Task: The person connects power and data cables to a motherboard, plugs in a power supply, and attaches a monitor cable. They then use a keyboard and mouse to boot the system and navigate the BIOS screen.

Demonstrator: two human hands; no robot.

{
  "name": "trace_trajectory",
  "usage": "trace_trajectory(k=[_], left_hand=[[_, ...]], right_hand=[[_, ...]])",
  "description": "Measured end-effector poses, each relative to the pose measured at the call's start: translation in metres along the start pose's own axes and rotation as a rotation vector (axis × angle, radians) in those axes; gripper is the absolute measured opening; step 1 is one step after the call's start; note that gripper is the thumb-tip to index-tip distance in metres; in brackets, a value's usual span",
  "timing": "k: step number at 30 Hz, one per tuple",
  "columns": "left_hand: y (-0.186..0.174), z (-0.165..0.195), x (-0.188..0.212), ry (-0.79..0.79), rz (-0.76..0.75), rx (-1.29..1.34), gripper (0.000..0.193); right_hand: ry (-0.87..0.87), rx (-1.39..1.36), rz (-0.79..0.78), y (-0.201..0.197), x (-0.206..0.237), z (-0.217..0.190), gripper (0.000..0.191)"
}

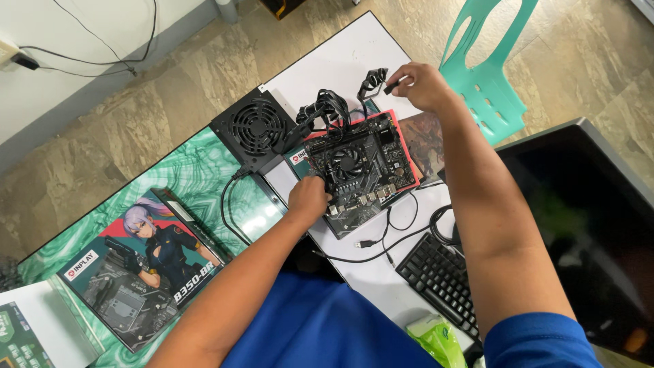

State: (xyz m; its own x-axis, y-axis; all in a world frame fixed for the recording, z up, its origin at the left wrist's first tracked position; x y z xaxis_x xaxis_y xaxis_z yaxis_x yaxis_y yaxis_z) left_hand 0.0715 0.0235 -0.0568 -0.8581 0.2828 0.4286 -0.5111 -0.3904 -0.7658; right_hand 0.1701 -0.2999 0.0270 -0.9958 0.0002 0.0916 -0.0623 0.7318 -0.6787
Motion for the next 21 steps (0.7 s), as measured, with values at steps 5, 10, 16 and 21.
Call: trace_trajectory(k=[5, 10, 16, 21], left_hand=[[-0.002, -0.001, -0.001, -0.001, -0.025, 0.011, 0.023], [-0.005, -0.001, 0.001, 0.026, -0.011, 0.024, 0.022], [-0.004, -0.004, 0.001, 0.033, -0.016, 0.045, 0.021], [-0.008, -0.004, 0.004, 0.087, 0.043, 0.076, 0.022]], right_hand=[[0.004, -0.036, -0.044, 0.012, 0.001, 0.013, 0.026], [-0.172, 0.008, -0.002, 0.014, 0.004, 0.006, 0.026], [-0.294, 0.265, -0.070, 0.021, 0.006, -0.011, 0.021], [-0.495, 0.598, -0.159, 0.039, 0.006, -0.022, 0.016]])
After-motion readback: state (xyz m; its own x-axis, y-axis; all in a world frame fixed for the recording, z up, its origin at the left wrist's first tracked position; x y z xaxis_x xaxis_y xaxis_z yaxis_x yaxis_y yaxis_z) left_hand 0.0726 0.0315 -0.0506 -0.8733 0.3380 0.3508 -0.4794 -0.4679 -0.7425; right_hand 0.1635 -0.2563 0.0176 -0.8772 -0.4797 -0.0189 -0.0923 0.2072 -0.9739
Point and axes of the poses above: each hand's wrist, its own x-axis away from the middle knuckle, its own y-axis out of the palm, z = x × y, the point moved 5 cm from there along -x, towards the middle knuckle, and after that the axes turned 13 degrees about -y, right-handed, at the moved point
